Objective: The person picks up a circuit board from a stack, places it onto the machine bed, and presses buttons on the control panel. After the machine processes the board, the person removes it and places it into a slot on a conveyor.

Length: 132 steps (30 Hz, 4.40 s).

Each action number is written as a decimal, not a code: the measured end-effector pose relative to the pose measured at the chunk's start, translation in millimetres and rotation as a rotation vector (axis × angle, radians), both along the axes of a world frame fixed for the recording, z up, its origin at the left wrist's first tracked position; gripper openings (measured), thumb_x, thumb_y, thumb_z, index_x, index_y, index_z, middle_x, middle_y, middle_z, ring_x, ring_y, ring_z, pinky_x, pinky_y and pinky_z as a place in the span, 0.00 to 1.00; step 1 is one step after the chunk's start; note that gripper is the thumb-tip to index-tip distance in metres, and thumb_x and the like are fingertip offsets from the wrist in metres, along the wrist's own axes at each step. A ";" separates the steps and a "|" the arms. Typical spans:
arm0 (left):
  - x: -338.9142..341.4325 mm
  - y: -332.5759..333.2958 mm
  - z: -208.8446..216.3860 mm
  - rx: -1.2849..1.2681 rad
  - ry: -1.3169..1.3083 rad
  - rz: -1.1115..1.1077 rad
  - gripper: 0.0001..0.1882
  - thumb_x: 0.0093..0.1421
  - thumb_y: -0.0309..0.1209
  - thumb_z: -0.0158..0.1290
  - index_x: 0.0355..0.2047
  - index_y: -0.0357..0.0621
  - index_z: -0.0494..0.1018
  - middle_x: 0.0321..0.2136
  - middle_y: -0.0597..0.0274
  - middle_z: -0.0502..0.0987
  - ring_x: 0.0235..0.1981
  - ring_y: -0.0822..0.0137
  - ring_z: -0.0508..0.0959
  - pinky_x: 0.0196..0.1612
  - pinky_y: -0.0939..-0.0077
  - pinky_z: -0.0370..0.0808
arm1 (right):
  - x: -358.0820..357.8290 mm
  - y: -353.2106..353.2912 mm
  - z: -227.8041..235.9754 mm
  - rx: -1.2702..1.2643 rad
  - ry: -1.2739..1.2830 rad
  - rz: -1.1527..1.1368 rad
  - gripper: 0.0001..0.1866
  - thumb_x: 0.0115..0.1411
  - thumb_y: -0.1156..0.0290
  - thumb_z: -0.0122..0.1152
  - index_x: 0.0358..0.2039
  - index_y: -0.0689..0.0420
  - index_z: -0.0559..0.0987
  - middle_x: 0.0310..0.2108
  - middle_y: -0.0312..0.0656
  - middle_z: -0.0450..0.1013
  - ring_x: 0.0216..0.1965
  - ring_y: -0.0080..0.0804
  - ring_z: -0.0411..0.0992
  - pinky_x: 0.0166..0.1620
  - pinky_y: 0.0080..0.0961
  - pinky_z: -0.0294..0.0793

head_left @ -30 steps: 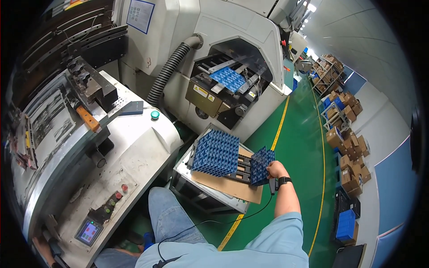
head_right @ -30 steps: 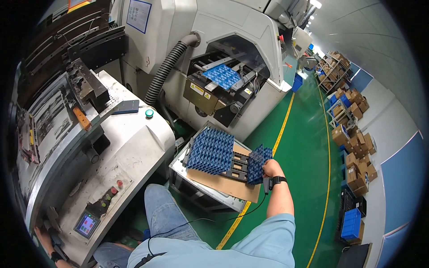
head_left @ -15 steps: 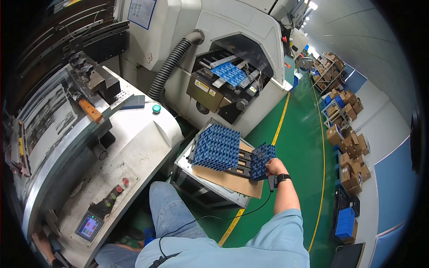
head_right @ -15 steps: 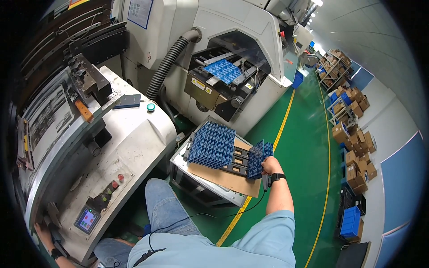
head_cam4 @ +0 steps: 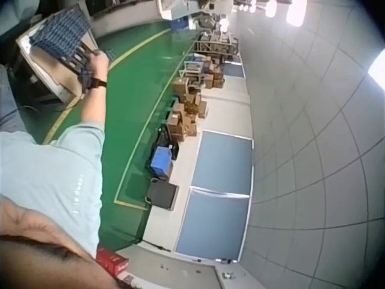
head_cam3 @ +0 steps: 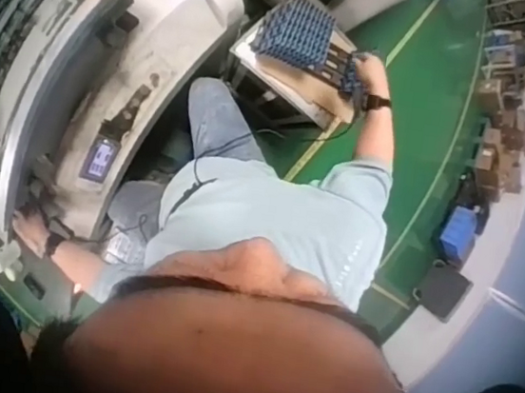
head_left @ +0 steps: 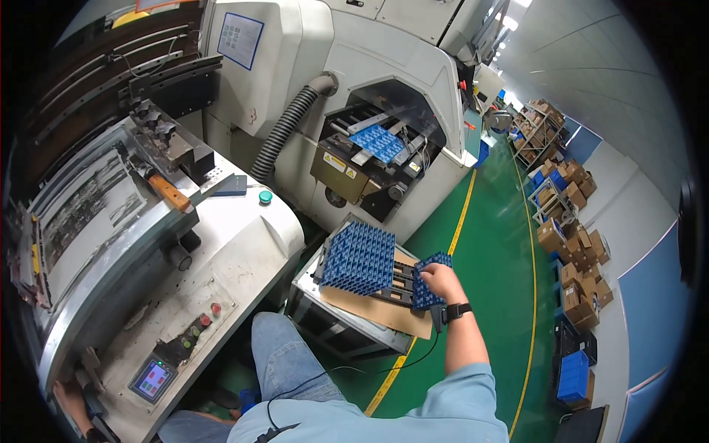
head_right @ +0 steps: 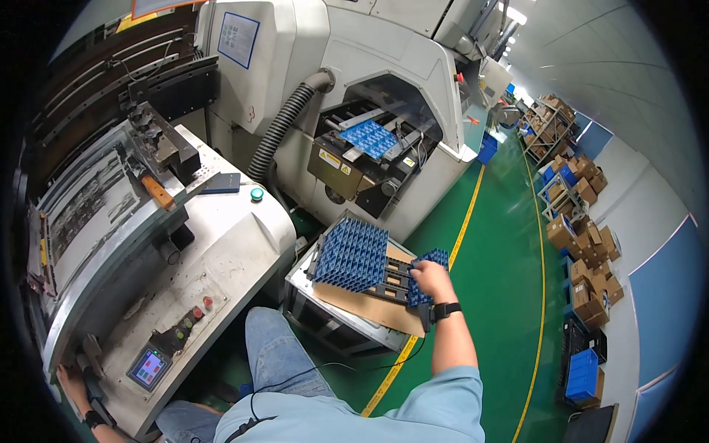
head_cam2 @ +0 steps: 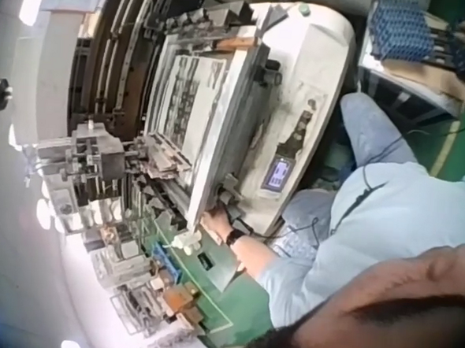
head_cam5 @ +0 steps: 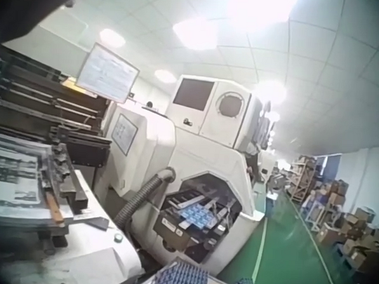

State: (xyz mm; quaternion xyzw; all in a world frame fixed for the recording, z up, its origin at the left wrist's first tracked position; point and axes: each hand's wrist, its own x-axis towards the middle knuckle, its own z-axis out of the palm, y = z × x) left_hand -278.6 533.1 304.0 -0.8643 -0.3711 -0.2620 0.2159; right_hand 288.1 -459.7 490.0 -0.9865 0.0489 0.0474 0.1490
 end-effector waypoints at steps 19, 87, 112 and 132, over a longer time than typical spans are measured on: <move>64.7 -209.8 170.7 -0.545 -0.220 0.328 0.37 0.50 0.61 0.63 0.54 0.51 0.76 0.56 0.53 0.71 0.60 0.50 0.67 0.61 0.56 0.65 | -123.3 331.8 -36.7 -0.134 0.200 1.519 0.20 0.61 0.61 0.60 0.48 0.60 0.79 0.36 0.57 0.78 0.38 0.58 0.76 0.42 0.46 0.76; 69.9 -157.8 -25.2 -1.166 -1.765 -0.466 0.07 0.70 0.33 0.48 0.43 0.45 0.69 0.36 0.63 0.80 0.30 0.71 0.79 0.35 0.75 0.78 | -38.3 598.3 -48.6 0.448 -0.872 1.370 0.06 0.57 0.71 0.64 0.32 0.60 0.81 0.35 0.53 0.78 0.40 0.55 0.74 0.45 0.44 0.74; 83.9 -160.0 -21.4 -1.172 -1.752 -0.482 0.07 0.71 0.35 0.48 0.43 0.46 0.69 0.35 0.64 0.79 0.31 0.72 0.79 0.34 0.77 0.76 | 98.4 558.6 -42.1 0.035 -0.626 1.065 0.13 0.65 0.71 0.49 0.41 0.63 0.81 0.44 0.55 0.78 0.49 0.54 0.74 0.52 0.42 0.73; 20.3 -161.3 13.3 -0.871 -1.989 -0.312 0.08 0.70 0.40 0.49 0.41 0.51 0.69 0.32 0.66 0.76 0.25 0.72 0.75 0.29 0.78 0.73 | 183.7 411.4 -82.7 1.250 -0.133 0.311 0.13 0.65 0.67 0.57 0.48 0.57 0.80 0.36 0.39 0.76 0.35 0.27 0.71 0.41 0.25 0.71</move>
